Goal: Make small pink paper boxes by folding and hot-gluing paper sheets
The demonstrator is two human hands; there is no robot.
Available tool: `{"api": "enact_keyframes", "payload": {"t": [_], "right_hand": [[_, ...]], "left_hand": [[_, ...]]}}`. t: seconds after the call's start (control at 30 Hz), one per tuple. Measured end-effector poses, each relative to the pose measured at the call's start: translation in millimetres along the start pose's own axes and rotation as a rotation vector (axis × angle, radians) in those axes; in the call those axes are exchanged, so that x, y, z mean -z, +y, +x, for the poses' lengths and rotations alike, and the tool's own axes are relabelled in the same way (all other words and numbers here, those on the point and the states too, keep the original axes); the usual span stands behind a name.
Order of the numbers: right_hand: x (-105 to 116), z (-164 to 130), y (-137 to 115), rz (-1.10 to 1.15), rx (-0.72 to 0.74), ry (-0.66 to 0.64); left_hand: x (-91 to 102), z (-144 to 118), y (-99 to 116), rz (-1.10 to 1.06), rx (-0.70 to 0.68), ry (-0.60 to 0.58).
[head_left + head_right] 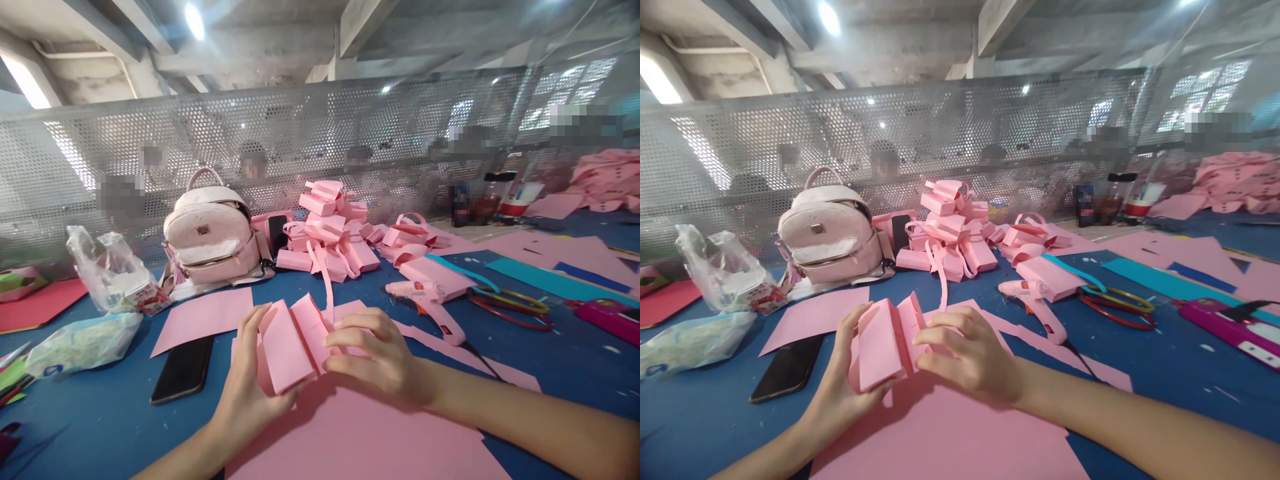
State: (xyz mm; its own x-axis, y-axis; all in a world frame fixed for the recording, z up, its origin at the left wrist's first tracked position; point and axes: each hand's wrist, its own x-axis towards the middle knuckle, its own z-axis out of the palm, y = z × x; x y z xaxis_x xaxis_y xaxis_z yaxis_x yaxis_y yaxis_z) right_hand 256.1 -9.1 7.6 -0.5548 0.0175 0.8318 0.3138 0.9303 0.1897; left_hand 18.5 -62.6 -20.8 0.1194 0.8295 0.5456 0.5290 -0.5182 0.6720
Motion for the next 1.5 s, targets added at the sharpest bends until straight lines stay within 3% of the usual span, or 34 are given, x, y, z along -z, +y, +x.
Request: {"api": "enact_keyframes", "payload": {"t": [0.63, 1.0, 1.5], "right_hand": [[0.4, -3.1, 0.4, 0.03, -0.001, -0.025], [-0.3, -4.2, 1.4, 0.024, -0.058, -0.122], [-1.9, -6.2, 0.7, 0.046, -0.029, -0.075]], "left_hand": [[-0.2, -0.1, -0.2, 0.038, 0.023, -0.004], [0.7, -0.6, -1.6, 0.029, 0.051, -0.022], [0.7, -0.2, -0.7, 0.006, 0.046, -0.047]]}}
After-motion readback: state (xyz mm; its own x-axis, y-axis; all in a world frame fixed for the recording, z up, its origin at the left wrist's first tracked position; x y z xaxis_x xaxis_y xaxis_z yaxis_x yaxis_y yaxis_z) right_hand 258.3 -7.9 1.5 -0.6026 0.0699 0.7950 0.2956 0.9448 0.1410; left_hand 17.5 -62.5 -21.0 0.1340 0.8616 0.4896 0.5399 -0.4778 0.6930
